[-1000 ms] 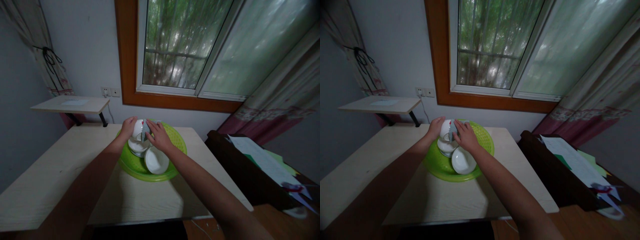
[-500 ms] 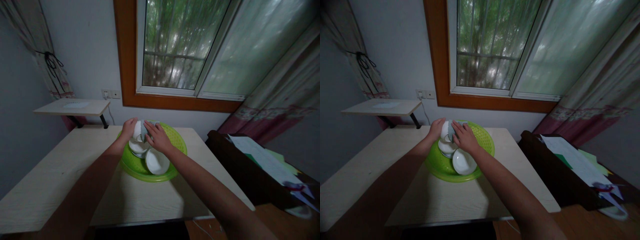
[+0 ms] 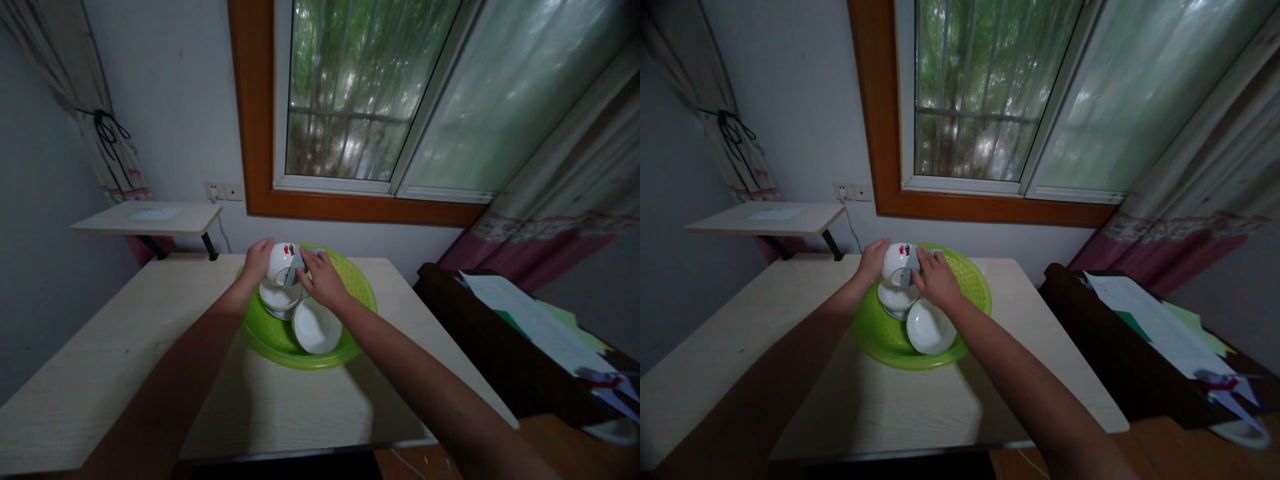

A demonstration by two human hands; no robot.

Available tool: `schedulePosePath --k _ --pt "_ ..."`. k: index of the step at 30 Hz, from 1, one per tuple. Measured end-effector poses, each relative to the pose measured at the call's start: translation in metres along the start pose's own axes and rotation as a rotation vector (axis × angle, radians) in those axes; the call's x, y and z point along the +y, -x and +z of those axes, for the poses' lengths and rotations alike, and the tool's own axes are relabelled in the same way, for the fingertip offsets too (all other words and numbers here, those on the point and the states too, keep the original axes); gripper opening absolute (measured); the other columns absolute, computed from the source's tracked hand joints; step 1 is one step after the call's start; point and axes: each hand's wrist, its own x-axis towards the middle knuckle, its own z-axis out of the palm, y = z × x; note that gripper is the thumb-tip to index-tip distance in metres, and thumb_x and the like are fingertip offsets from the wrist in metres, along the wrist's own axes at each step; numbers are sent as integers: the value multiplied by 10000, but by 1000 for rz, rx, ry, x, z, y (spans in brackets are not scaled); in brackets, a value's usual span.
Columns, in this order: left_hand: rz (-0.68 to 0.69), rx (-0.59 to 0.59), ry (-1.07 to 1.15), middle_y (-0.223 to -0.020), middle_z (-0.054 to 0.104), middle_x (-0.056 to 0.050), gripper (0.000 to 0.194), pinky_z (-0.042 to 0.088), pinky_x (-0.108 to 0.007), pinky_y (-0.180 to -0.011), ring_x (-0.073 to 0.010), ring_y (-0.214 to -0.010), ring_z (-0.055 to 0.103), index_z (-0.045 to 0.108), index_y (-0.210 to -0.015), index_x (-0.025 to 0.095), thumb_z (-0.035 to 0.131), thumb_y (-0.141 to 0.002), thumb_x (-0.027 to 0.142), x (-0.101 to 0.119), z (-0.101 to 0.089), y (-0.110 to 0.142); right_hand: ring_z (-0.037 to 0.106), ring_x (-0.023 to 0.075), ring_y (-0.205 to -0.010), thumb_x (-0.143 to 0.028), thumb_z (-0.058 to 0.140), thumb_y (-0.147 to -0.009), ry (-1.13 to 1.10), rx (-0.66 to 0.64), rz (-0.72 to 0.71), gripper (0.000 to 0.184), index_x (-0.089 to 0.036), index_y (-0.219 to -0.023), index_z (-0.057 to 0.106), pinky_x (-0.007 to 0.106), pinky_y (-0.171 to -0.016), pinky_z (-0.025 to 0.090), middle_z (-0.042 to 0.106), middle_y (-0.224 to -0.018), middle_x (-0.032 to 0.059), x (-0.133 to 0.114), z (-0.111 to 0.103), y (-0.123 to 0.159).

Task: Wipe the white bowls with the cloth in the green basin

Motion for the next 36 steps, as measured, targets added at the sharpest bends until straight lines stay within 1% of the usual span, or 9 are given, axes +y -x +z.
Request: schedulePosePath --k 4,6,11,16,19,22,28,32,36 --pt "19 -64 -7 -636 510 11 378 364 -270 -556 -134 -602 445 508 -661 194 520 -841 526 2 2 4 433 316 -1366 -353 436 -999 34 -25 -107 606 -173 -1565 318 527 -1168 312 349 -1617 68 -9 -6 0" --pt "15 -95 -1 -632 511 12 381 365 -269 -553 -134 -597 445 515 -664 193 523 -841 531 3 3 5 427 319 -1372 -347 437 -996 49 -47 -146 600 -200 -1567 322 531 -1171 300 319 -1631 42 -14 -9 -1" --pt "13 -73 10 -636 516 10 376 370 -267 -559 -136 -609 456 515 -668 191 530 -838 526 5 1 6 441 318 -1341 -372 466 -990 21 -29 -82 603 -194 -1555 350 517 -1151 329 375 -1605 55 -14 -10 -3" --pt "-8 11 22 -596 467 24 370 337 -264 -537 -124 -579 419 486 -649 191 521 -839 507 4 -1 2 495 300 -1240 -415 451 -1010 -74 4 44 567 -117 -1493 441 468 -1116 388 560 -1457 113 1 -2 -2" --pt "8 8 14 -601 480 21 378 343 -261 -543 -124 -586 427 488 -643 189 518 -847 506 3 -2 1 522 294 -1188 -411 448 -1015 -110 1 81 526 -113 -1445 501 453 -1088 416 633 -1362 118 6 1 -1" --pt "23 -19 1 -617 499 15 384 348 -259 -547 -126 -596 440 501 -648 185 512 -857 506 1 0 2 517 286 -1213 -387 449 -1015 -96 24 49 518 -112 -1451 491 447 -1106 397 605 -1400 122 5 1 -1" --pt "24 -102 -19 -632 508 9 387 353 -258 -547 -130 -601 445 538 -666 179 536 -847 522 -2 3 4 452 300 -1338 -357 463 -998 1 3 -110 577 -167 -1535 379 508 -1167 307 421 -1576 86 -12 -8 -3" --pt "11 -74 16 -647 531 2 389 363 -260 -548 -134 -607 459 545 -669 180 548 -835 531 -2 1 2 459 313 -1329 -381 476 -991 23 -14 -123 611 -185 -1555 346 513 -1149 331 385 -1598 71 -15 -10 -4" --pt "-19 8 110 -627 513 15 375 359 -262 -545 -129 -591 442 515 -664 189 562 -815 529 1 -2 0 462 315 -1307 -421 491 -994 -2 34 -43 622 -156 -1543 365 499 -1138 355 435 -1566 89 -6 -5 -3"
